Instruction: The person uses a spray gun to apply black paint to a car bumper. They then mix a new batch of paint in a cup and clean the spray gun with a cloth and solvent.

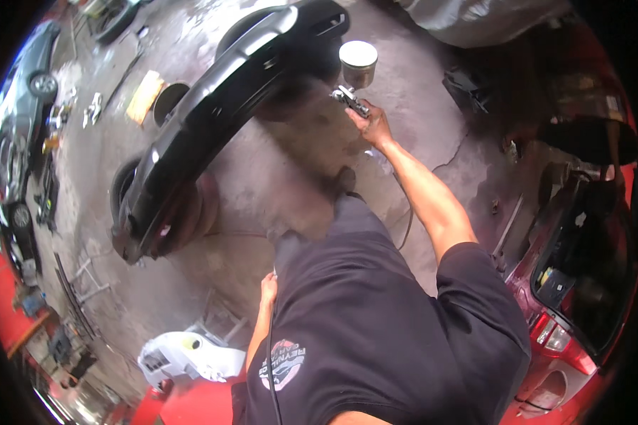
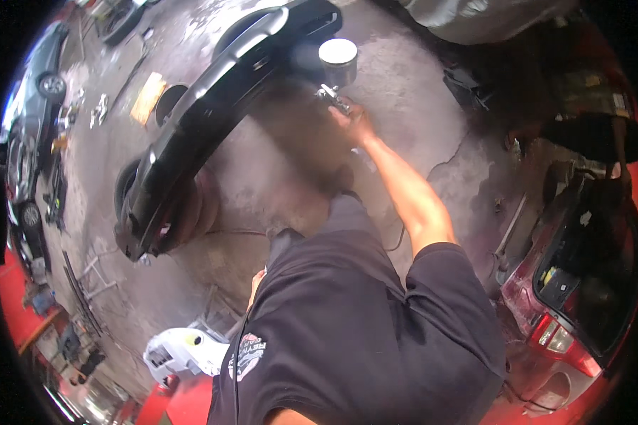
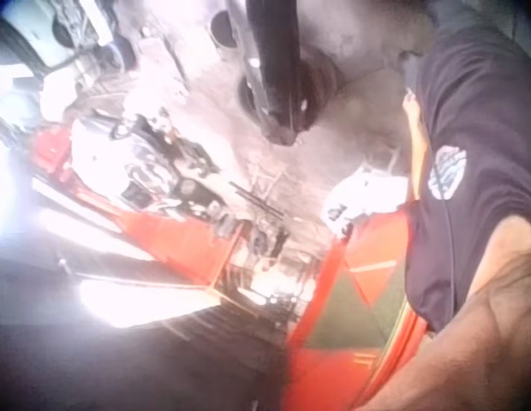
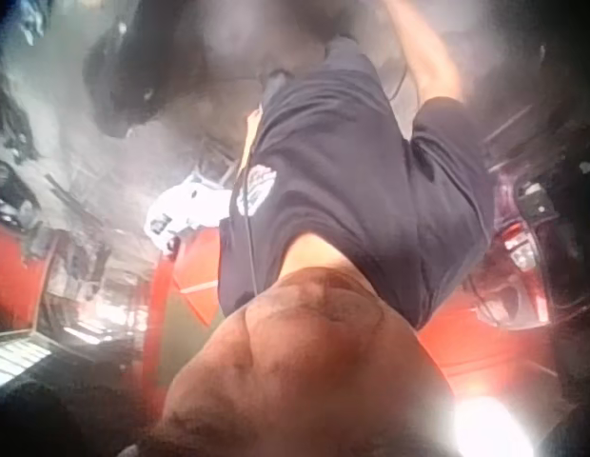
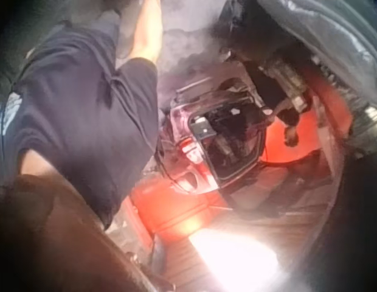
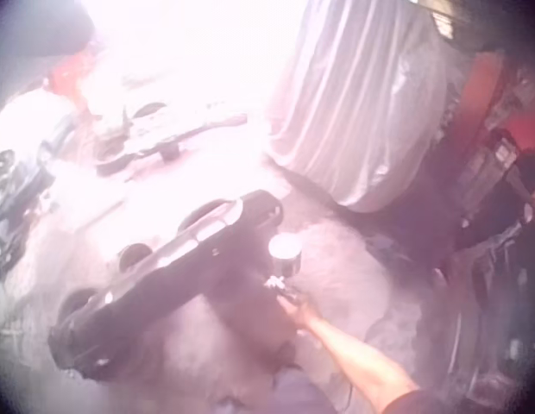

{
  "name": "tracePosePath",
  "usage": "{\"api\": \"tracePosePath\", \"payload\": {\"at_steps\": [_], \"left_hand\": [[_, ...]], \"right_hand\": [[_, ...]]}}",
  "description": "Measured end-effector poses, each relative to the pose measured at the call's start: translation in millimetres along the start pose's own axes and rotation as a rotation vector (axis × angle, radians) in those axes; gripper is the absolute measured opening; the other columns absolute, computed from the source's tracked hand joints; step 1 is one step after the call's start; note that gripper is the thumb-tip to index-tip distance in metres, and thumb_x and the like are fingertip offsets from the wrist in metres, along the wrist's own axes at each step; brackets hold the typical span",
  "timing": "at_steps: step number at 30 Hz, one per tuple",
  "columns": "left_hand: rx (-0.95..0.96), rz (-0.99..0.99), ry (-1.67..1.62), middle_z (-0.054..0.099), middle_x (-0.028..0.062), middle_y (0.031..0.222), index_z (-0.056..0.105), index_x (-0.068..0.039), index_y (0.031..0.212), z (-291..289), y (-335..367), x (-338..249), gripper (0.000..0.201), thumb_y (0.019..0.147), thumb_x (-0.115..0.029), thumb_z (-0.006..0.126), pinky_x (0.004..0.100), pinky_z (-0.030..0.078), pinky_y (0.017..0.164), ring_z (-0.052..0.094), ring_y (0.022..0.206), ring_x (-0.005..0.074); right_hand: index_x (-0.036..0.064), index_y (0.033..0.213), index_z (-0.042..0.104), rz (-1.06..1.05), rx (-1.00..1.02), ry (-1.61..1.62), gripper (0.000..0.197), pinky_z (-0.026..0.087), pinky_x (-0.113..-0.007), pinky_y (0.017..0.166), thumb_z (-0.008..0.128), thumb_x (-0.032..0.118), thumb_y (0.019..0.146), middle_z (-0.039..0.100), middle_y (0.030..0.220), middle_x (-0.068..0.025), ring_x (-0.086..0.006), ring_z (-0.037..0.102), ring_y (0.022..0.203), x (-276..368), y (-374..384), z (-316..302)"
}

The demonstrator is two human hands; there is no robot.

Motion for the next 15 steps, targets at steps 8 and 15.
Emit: {"api": "tracePosePath", "payload": {"at_steps": [8,15], "left_hand": [[-0.048,0.078,0.112,0.073,0.0185,0.128,0.065,0.005,0.137,55.5,-3.3,-117.4,0.043,0.106,-0.023,0.054,0.0359,0.05,0.104,0.068,0.117,0.024],[0.118,0.117,0.081,0.073,0.0182,0.13,0.065,0.004,0.138,104.8,-0.1,-250.5,0.047,0.109,-0.03,0.053,0.0354,0.051,0.103,0.068,0.117,0.0244]], "right_hand": [[0.0111,0.117,0.072,0.107,-0.201,-0.254,0.039,0.054,-0.045,0.074,0.073,0.043,0.095,0.075,0.09,-0.0198,-0.0416,0.071,0.084,-81.9,131.5,-124.4],[0.0172,0.14,0.066,0.255,-0.063,-0.021,0.055,0.057,-0.046,0.084,0.075,0.045,0.094,0.077,0.104,-0.0187,-0.0358,0.075,0.092,-112.7,159.4,-139.3]]}}
Point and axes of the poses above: each hand's wrist, its own y-axis towards the middle knuckle, its own z-axis out of the palm, x = y × z, the point moved 3 cm from there along y, towards the middle knuckle
